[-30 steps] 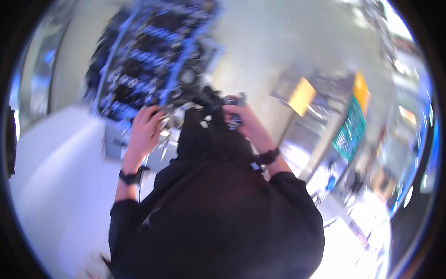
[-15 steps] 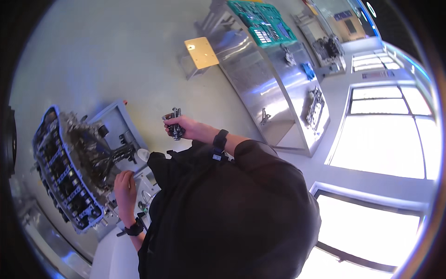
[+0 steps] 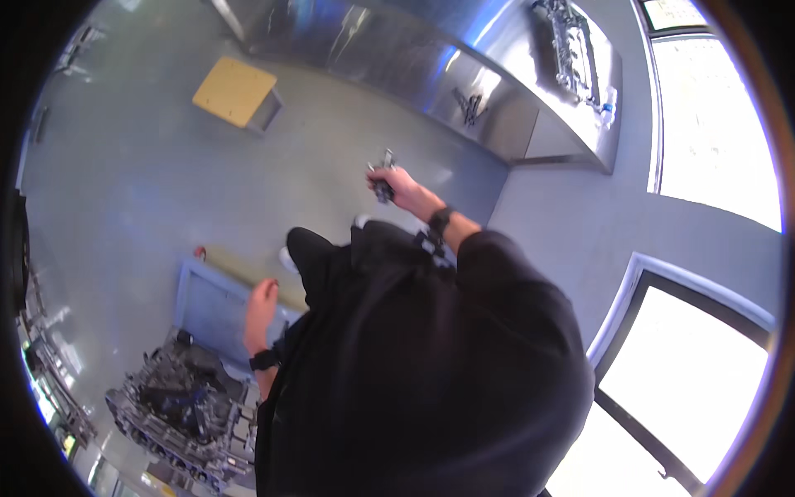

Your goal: The person touches various components inside the cylinder head of an engine by hand, walks to a tool kit on a metal table to select a socket wrench, and then uses the wrench to loosen a bolt on the side of the engine block.

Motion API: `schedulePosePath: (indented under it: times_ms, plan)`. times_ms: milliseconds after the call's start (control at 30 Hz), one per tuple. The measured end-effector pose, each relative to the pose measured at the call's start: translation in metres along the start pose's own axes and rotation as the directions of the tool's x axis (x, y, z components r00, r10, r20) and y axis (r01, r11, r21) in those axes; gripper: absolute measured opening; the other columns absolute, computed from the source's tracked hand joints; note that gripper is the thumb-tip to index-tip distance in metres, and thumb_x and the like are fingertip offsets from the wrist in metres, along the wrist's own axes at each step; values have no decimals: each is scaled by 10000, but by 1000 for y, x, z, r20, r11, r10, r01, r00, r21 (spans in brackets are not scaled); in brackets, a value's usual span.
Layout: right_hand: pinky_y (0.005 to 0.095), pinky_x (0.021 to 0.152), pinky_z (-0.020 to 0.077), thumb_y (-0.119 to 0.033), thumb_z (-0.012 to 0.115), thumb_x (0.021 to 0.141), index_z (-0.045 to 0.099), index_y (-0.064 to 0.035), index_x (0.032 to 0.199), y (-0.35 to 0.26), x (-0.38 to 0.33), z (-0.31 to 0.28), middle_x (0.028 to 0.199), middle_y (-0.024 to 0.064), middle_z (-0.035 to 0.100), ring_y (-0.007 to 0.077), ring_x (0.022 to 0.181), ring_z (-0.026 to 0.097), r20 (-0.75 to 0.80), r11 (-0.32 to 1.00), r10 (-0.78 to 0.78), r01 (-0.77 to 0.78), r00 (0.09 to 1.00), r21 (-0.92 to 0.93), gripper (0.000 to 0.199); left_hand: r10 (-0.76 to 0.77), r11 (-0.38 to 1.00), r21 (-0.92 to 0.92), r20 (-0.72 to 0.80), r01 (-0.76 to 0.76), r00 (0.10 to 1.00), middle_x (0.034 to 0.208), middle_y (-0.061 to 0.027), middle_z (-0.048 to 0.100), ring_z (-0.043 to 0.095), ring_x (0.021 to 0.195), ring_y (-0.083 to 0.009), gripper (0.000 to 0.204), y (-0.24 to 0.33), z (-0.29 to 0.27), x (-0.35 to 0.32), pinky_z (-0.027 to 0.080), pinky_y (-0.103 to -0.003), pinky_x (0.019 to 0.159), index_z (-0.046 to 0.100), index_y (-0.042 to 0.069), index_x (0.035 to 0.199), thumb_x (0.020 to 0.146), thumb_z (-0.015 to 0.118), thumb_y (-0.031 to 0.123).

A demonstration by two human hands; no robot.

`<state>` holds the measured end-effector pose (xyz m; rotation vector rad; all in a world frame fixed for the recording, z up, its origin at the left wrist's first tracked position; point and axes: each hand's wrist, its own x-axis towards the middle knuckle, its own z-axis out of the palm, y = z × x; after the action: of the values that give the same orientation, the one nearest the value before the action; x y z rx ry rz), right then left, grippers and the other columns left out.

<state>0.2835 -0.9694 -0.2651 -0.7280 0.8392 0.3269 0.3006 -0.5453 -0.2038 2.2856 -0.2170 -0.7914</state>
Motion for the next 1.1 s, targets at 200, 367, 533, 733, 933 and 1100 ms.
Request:
schedulePosePath:
  times_ms: [200,367,533,733,933,1100]
  plan:
    - [290,566,523,-40,661,845,624,22,847,-89,21,-165,777,99,657,193,662,658,-458,980,-57,137,887,143,72,-154,987,10,346,161,925,975,-173,692,664,924,-318,289,-16,92,124,500,-381,821,644,8,1061,926,540,242]
    - [303,554,508,-29,678,785,635,27,807,-136,43,-246,718,94,657,186,610,645,-566,988,-144,82,812,-134,74,-206,978,117,389,174,898,936,-163,701,668,884,-281,322,-33,132,229,502,-369,791,654,21,1046,908,544,290]
    - [299,529,495,-31,708,760,643,-7,840,-184,92,-316,705,58,637,169,574,621,-673,924,-284,7,683,-383,105,-263,961,-7,301,278,917,908,-120,708,664,856,-212,290,26,184,344,497,-342,771,654,19,1022,924,531,262]
    - [329,519,493,-63,706,693,571,-20,983,-209,242,-419,681,89,627,177,542,609,-528,655,-523,-80,669,-751,322,-5,951,-303,179,60,984,958,-107,688,646,924,-180,222,134,230,441,490,-308,807,624,14,1057,969,520,189]
    - [410,612,519,-119,645,720,544,18,1063,-188,408,-579,741,151,643,283,639,654,-428,426,-596,-184,679,-886,383,-25,986,-168,-35,19,999,998,-117,682,648,947,-198,231,27,295,517,490,-316,835,608,7,1095,967,527,182]
    - [471,845,474,-151,606,731,524,31,1096,-209,499,-594,979,260,642,440,966,608,-91,25,-821,-124,563,-992,416,-198,969,-167,-72,184,977,1000,-141,677,651,943,-229,262,-93,351,498,493,-329,829,606,2,1096,967,510,208]
